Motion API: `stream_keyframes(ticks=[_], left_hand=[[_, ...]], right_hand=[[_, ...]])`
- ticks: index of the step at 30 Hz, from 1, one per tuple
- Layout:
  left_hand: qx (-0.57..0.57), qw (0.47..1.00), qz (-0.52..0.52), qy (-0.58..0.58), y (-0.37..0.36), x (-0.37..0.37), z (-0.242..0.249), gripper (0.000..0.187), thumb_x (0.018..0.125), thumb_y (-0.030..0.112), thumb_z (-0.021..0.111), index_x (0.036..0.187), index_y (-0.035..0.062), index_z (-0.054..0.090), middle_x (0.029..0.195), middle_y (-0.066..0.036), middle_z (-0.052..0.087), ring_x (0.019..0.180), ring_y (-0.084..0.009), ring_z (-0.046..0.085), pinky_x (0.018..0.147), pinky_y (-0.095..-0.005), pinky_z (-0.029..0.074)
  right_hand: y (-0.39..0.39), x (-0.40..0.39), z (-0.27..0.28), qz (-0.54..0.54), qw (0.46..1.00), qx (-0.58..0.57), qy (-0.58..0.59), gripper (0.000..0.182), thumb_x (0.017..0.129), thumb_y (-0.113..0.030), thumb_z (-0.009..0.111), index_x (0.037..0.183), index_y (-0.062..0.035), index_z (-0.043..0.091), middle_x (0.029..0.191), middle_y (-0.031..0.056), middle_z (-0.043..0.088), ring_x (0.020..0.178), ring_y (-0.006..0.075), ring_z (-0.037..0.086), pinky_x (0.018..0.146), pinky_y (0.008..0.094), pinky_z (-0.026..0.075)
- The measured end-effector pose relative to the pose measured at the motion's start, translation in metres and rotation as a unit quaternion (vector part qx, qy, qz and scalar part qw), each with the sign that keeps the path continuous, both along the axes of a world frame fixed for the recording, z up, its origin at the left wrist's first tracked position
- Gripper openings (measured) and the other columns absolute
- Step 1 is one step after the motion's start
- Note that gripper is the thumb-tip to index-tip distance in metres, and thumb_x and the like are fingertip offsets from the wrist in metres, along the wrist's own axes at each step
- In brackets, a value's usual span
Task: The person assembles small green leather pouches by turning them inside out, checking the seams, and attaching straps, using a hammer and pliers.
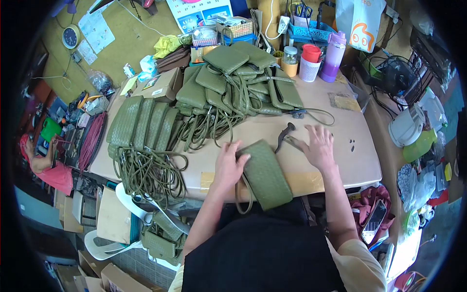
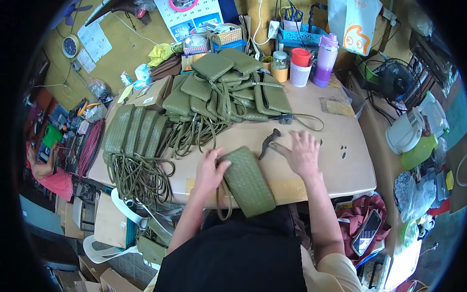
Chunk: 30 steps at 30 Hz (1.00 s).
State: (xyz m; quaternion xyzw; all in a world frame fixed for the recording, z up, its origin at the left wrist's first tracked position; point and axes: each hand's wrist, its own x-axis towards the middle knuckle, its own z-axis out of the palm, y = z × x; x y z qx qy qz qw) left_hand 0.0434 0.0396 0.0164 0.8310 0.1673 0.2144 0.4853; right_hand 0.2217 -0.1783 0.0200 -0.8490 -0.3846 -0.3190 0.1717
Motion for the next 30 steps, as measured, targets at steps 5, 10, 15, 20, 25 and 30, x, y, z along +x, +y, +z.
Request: stream_keyframes(ticks=[5,10,15,20,25,30], left_hand=[[0.307,0.949,-0.046,0.055,-0.02,-0.015,-0.04,0.042,0.079,0.025,0.07,0.119,0.0141,0.062,0.126,-0.01,0.048,0.122,-0.0315,0.041,0.096,-0.0478,0.034],[0.288,0.956,-0.055,0.029,-0.017,-0.017,-0.043,0.04,0.082,0.025,0.066,0.12,0.0136,0.062,0.126,-0.01,0.05,0.122,-0.0322,0.043,0.099,-0.0483,0.033],[0.286,0.955,-0.06,0.046,-0.017,-0.016,-0.039,0.04,0.083,0.024,0.065,0.122,0.0138,0.062,0.128,-0.01,0.051,0.124,-0.0325,0.042,0.101,-0.0481,0.032],[0.283,0.956,-0.054,0.044,-0.018,-0.014,-0.04,0.039,0.082,0.023,0.065,0.12,0.0133,0.062,0.127,-0.01,0.051,0.124,-0.0322,0.042,0.101,-0.0482,0.032],[0.295,0.954,-0.046,0.038,-0.019,-0.013,-0.04,0.036,0.082,0.023,0.064,0.116,0.0128,0.064,0.126,-0.01,0.052,0.123,-0.0318,0.042,0.1,-0.049,0.033],[0.251,0.968,-0.021,-0.007,-0.002,0.005,-0.037,0.02,0.079,0.011,0.069,0.099,0.0073,0.067,0.109,-0.012,0.058,0.106,-0.0308,0.053,0.089,-0.0426,0.042]], right_hand=[[-0.029,0.012,-0.079,-0.01,0.993,-0.073,0.09,0.041,0.086,-0.033,0.065,0.115,-0.0063,0.054,0.099,0.0153,0.055,0.078,0.0307,0.057,0.061,0.0378,0.046],[0.008,-0.007,-0.026,0.111,0.574,0.281,0.761,0.036,0.089,-0.027,0.062,0.116,-0.0045,0.052,0.078,0.0132,0.057,0.063,0.0327,0.058,0.058,0.0393,0.047],[0.04,-0.037,0.015,0.174,0.894,0.086,0.403,0.035,0.092,-0.022,0.056,0.121,-0.0037,0.049,0.085,0.0228,0.065,0.078,0.0433,0.064,0.069,0.047,0.051],[0.033,-0.048,0.009,0.137,0.921,-0.188,0.311,0.052,0.091,-0.02,0.054,0.139,-0.0108,0.036,0.093,0.0254,0.065,0.085,0.0406,0.065,0.073,0.0515,0.051],[0.018,-0.019,0.06,0.112,0.925,-0.204,0.299,0.056,0.09,-0.019,0.055,0.143,-0.0194,0.036,0.088,0.0233,0.066,0.082,0.0396,0.066,0.071,0.049,0.053],[0.019,-0.026,0.003,0.176,0.942,-0.051,0.281,0.057,0.09,-0.016,0.056,0.144,-0.0231,0.037,0.081,0.021,0.065,0.076,0.0397,0.065,0.068,0.048,0.053]])
